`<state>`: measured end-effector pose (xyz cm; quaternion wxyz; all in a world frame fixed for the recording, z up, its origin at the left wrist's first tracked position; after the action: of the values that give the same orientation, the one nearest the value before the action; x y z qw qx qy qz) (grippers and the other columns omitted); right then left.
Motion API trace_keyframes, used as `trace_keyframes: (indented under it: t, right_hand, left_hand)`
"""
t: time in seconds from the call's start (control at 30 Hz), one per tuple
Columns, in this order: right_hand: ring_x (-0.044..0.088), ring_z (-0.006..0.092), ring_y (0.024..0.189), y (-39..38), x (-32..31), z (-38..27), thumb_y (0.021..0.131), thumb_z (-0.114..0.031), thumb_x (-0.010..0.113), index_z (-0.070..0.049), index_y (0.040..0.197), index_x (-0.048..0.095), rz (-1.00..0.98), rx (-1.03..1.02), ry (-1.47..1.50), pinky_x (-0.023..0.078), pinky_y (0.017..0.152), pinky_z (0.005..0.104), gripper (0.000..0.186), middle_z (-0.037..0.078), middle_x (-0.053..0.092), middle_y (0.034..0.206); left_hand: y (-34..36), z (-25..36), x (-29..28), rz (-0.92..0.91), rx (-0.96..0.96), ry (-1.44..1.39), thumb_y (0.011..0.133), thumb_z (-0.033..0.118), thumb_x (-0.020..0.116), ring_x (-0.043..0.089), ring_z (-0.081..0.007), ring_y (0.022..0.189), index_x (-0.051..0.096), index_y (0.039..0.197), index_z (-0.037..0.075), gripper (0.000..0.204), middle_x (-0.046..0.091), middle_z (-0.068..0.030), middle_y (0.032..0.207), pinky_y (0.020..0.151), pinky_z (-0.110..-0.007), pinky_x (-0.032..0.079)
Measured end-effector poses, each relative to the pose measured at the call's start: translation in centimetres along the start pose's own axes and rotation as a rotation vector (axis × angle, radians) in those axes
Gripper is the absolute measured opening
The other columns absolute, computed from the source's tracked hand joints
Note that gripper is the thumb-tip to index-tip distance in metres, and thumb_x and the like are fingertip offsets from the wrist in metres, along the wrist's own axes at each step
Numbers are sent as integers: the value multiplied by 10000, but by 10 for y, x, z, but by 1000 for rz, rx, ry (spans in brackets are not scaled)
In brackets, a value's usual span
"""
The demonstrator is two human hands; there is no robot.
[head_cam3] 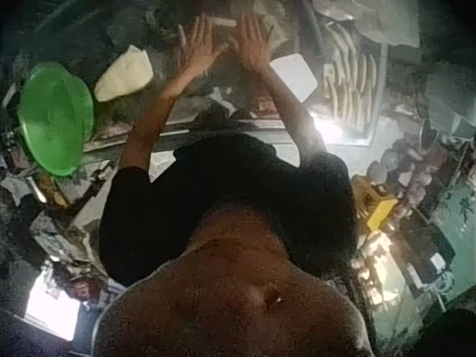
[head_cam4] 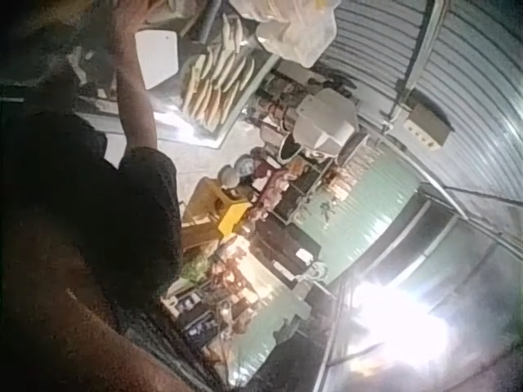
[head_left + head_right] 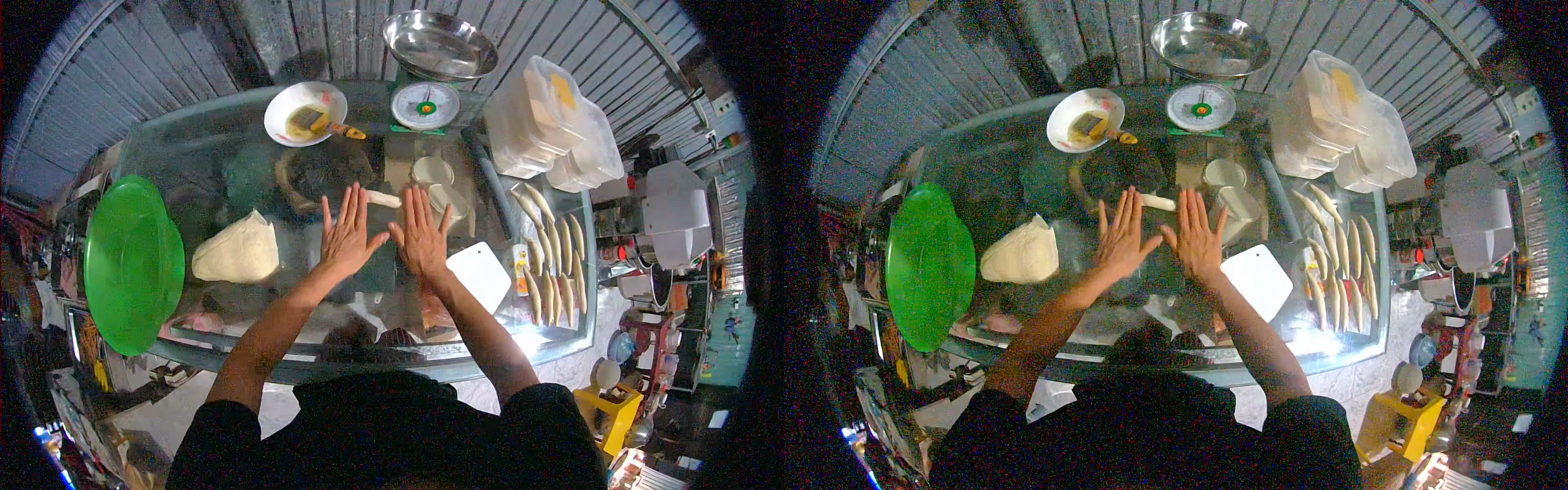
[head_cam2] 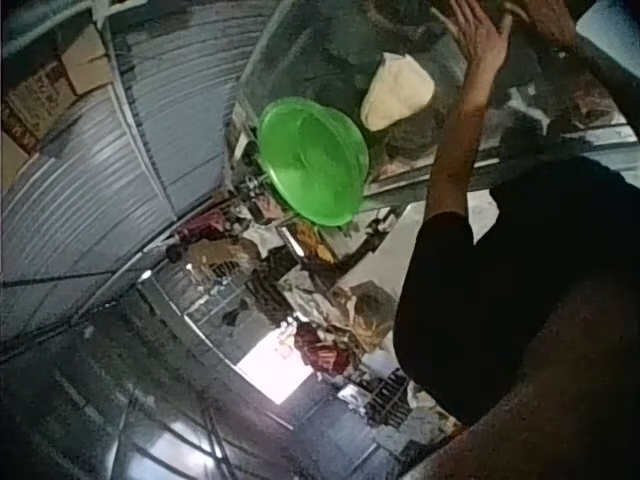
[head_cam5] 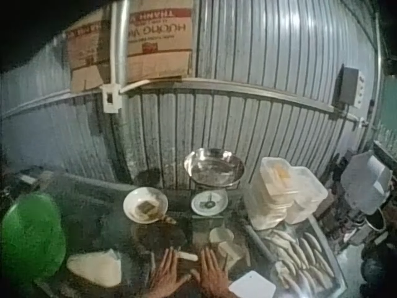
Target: Rolling and shaping pieces of dough into long rolls and small balls on a glass table.
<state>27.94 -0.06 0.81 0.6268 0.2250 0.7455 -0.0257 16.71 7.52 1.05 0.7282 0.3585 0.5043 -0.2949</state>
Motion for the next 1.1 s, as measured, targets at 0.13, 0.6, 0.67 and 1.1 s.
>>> trace_keyframes:
  t: [0.13,0.6,0.67,1.1]
  right_hand:
    - [173,254,1515,-18,-5,-1,1024,-448,397,-41,1557,217,-49,-5,42,2,1163,646,694,138,208,1626]
    - [246,185,1489,102,27,54,1011,-575,309,-77,1521,343,109,145,-160,-23,1133,709,714,61,332,1590]
    - [259,186,1483,93,25,45,1010,-569,323,-75,1516,351,108,111,-157,-21,1130,713,708,62,342,1584]
    - [251,207,1487,22,1,18,1017,-517,370,-65,1541,277,-2,35,-61,-10,1132,708,698,75,296,1599]
  left_hand:
    - [-12,6,-2,11,1,-37,930,557,528,133,-304,1519,165,1534,-67,941,140,-199,1631,1177,-623,-1]
    - [97,-19,27,-4,8,-51,944,646,428,184,-260,1509,235,1536,-7,903,236,-148,1615,1198,-582,10]
    - [85,-18,21,32,27,-25,932,646,448,180,-257,1510,252,1528,-16,912,233,-145,1616,1193,-597,8]
    - [15,7,1,-37,109,-25,907,640,498,175,-268,1510,150,1555,-13,983,170,-146,1633,1187,-609,12]
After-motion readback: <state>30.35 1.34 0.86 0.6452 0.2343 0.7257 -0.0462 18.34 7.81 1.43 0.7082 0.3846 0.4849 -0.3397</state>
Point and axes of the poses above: each hand's wrist, its own y-axis towards the middle knuckle, its own x-axis out of the palm, z = x × y, the point moved 9 cm from there along y, towards the middle knuckle
